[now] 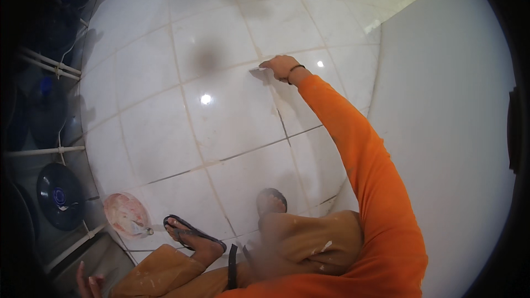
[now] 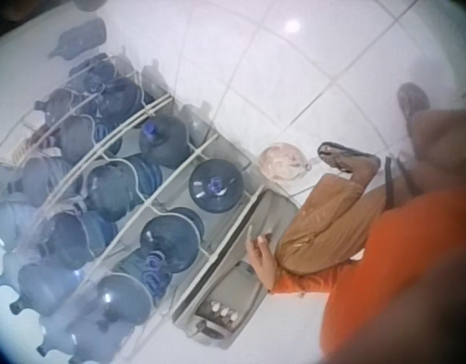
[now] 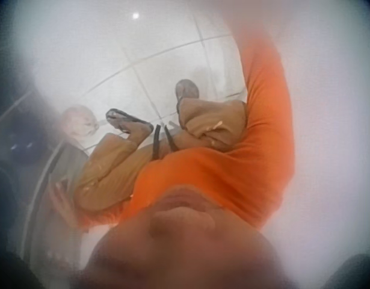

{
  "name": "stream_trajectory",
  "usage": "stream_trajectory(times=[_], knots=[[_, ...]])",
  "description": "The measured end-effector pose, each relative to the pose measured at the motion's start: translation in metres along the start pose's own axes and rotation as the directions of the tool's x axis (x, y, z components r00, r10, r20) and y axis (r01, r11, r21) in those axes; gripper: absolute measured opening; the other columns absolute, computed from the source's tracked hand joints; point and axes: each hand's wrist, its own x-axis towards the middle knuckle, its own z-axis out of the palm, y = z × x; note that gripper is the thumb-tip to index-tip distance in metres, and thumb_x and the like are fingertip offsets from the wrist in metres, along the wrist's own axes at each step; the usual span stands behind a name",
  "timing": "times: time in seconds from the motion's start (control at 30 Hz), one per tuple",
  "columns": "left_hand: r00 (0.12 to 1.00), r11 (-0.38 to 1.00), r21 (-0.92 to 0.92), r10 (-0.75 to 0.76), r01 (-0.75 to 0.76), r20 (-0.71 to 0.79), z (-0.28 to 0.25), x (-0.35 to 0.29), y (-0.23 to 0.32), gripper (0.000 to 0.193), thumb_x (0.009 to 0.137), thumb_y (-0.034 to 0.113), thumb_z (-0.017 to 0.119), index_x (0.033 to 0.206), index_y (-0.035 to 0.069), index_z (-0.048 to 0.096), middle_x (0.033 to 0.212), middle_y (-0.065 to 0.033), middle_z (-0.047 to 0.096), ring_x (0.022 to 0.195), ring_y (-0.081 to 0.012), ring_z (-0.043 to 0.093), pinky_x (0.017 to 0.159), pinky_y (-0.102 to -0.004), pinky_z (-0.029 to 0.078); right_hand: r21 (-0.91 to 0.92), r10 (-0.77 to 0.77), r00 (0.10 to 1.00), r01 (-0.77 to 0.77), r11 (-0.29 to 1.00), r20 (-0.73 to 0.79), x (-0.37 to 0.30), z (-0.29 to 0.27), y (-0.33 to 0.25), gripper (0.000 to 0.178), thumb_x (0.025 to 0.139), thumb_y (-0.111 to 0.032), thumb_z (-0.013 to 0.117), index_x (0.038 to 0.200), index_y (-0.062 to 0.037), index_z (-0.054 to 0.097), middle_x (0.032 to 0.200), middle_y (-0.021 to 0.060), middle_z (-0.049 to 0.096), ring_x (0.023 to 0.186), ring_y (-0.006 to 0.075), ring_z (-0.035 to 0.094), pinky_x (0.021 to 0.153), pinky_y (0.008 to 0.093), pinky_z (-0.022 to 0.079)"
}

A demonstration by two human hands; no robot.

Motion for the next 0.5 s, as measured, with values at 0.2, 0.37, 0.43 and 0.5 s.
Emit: stream_trajectory(times=[0.2, 0.37, 0.43, 0.5], knots=[[0.999, 0.987, 0.157, -0.033, 0.039, -0.042, 0.002, -0.002, 0.011, 0.053, 0.104, 0.038, 0.057, 0.145, 0.004, 0.054, 0.133, -0.0169, 0.062, 0.114, -0.0272, 0.064, 0.096, -0.0371, 0.05, -0.015, -0.057, 0.994, 0.059, 0.998, 0.096, -0.027, 0.01, -0.005, 0.064, 0.078, 0.002, 0.058, 0.134, -0.027, 0.065, 0.116, 0.0101, 0.072, 0.11, 0.0304, 0.067, 0.086, 0.0415, 0.055], [0.994, 0.995, -0.017, -0.096, 0.096, 0.047, -0.006, -0.008, -0.005, 0.055, 0.105, 0.038, 0.056, 0.147, 0.003, 0.05, 0.142, -0.0177, 0.054, 0.118, -0.0298, 0.061, 0.097, -0.0389, 0.052, 0.048, -0.051, 0.992, 0.046, 0.998, 0.113, -0.119, 0.068, -0.036, 0.063, 0.078, 0.001, 0.06, 0.134, -0.0264, 0.065, 0.128, 0.009, 0.067, 0.121, 0.0293, 0.062, 0.095, 0.041, 0.052], [0.99, 0.991, -0.04, -0.122, 0.125, 0.075, -0.006, -0.007, -0.001, 0.055, 0.105, 0.037, 0.055, 0.148, 0.004, 0.049, 0.141, -0.018, 0.054, 0.119, -0.0303, 0.06, 0.098, -0.0394, 0.052, 0.042, -0.122, 0.992, 0.121, 0.992, 0.011, -0.145, 0.1, -0.035, 0.062, 0.078, 0.001, 0.061, 0.134, -0.0254, 0.065, 0.129, 0.0089, 0.067, 0.124, 0.0294, 0.06, 0.097, 0.0411, 0.053], [0.988, 0.993, -0.034, -0.105, 0.109, 0.113, 0.002, 0.0, 0.014, 0.054, 0.106, 0.036, 0.055, 0.148, 0.004, 0.047, 0.138, -0.018, 0.055, 0.119, -0.0302, 0.06, 0.099, -0.0396, 0.051, 0.029, -0.16, 0.987, 0.16, 0.987, -0.026, -0.168, 0.119, -0.022, 0.059, 0.079, -0.001, 0.061, 0.133, -0.0242, 0.065, 0.131, 0.0089, 0.066, 0.126, 0.0291, 0.058, 0.097, 0.0416, 0.053]])
